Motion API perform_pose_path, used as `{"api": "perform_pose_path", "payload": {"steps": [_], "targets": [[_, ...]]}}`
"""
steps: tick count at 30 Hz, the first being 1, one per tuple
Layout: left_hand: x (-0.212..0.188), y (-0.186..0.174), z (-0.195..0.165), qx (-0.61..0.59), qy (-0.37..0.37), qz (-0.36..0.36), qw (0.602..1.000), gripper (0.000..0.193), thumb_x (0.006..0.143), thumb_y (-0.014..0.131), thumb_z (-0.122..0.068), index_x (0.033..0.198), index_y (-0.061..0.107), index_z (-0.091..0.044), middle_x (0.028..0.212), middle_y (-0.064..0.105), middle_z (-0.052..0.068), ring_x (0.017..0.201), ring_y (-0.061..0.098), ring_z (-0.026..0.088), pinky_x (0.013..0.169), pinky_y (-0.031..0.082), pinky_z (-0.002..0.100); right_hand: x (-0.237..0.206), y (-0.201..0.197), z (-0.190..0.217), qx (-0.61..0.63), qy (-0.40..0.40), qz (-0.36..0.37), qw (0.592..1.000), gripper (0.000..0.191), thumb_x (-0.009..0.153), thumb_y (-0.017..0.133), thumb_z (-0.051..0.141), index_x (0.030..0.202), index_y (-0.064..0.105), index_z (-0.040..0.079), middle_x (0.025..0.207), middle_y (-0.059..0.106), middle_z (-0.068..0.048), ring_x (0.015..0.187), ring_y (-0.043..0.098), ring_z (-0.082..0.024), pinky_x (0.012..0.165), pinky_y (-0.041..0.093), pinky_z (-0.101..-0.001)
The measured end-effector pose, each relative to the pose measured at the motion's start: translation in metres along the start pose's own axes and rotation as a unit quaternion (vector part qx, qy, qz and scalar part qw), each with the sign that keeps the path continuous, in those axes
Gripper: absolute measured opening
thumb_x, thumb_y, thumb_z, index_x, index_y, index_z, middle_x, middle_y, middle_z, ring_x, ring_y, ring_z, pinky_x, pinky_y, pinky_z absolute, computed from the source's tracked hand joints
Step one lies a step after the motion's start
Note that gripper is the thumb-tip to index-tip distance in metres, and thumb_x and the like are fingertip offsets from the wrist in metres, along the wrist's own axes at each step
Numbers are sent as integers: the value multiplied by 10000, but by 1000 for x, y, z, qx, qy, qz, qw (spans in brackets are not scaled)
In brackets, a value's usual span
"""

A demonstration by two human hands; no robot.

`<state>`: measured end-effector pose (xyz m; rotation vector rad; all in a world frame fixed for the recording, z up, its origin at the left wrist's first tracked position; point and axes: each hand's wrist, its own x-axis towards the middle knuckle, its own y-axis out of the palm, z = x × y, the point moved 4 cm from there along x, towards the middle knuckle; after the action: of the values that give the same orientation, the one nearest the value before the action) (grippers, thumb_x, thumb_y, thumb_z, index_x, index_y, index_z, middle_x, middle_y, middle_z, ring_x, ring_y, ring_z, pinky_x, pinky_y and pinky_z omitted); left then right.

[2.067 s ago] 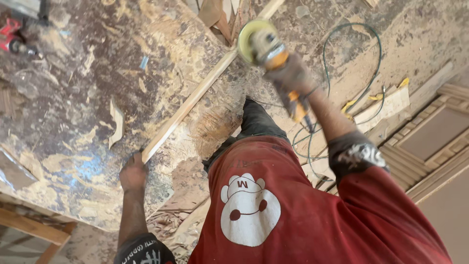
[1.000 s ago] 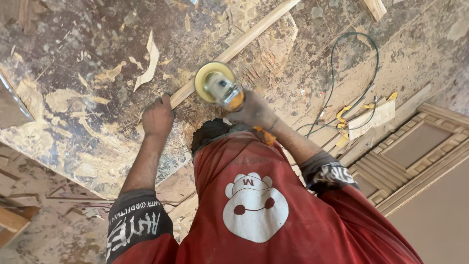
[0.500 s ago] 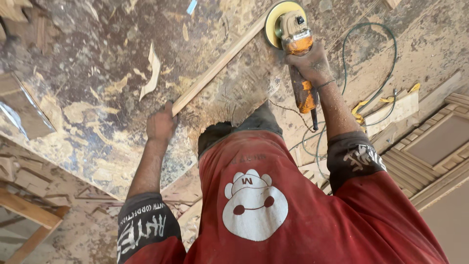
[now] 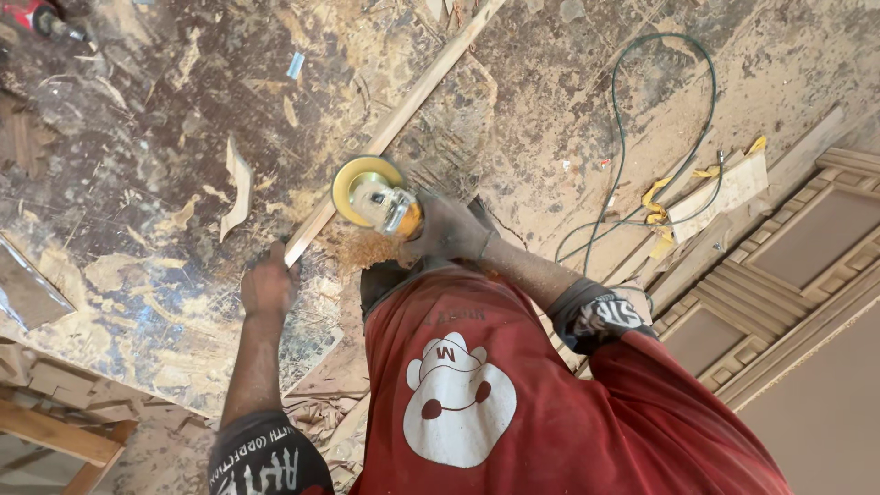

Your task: The person fits a thin wooden strip to the front edge of a cabinet, then uses an angle grinder with a sanding disc to smooth the strip. The person holds the strip with one hand and operates the grinder with the other, moving along the length of the strip.

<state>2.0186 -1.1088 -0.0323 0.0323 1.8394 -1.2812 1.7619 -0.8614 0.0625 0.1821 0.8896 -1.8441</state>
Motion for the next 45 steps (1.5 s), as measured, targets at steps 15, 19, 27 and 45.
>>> {"api": "perform_pose_path", "payload": {"steps": [15,19,27,45], "targets": [[-13,23,-11,94,15,-227,969,267,911,690,-112,1144,572,-55,1008,645,152,902,674,347,807,556,485,38,-292,-177,130,107,-169,971,323,846,826,188,1108,719,31,955,731,-71,753,696,-146,689,615,-289],[-17,18,-21,97,2,-207,974,347,965,607,-54,1305,568,3,1121,608,191,1011,621,362,935,509,502,28,-263,-158,111,69,-155,979,329,844,801,208,1122,723,49,963,747,-67,757,723,-147,672,626,-296],[-14,5,-38,129,-17,-70,989,561,939,540,129,1482,410,79,1236,519,267,1102,557,382,1059,456,503,19,-69,-34,144,-15,-20,989,487,705,910,265,1072,674,49,966,774,-83,844,732,-145,758,606,-274],[-16,18,-30,64,8,-133,989,396,1020,441,3,1410,451,71,1164,516,261,1005,530,372,946,446,512,42,-188,-124,101,7,-165,981,344,853,882,203,1082,716,6,980,755,-108,793,723,-163,719,631,-322]]}}
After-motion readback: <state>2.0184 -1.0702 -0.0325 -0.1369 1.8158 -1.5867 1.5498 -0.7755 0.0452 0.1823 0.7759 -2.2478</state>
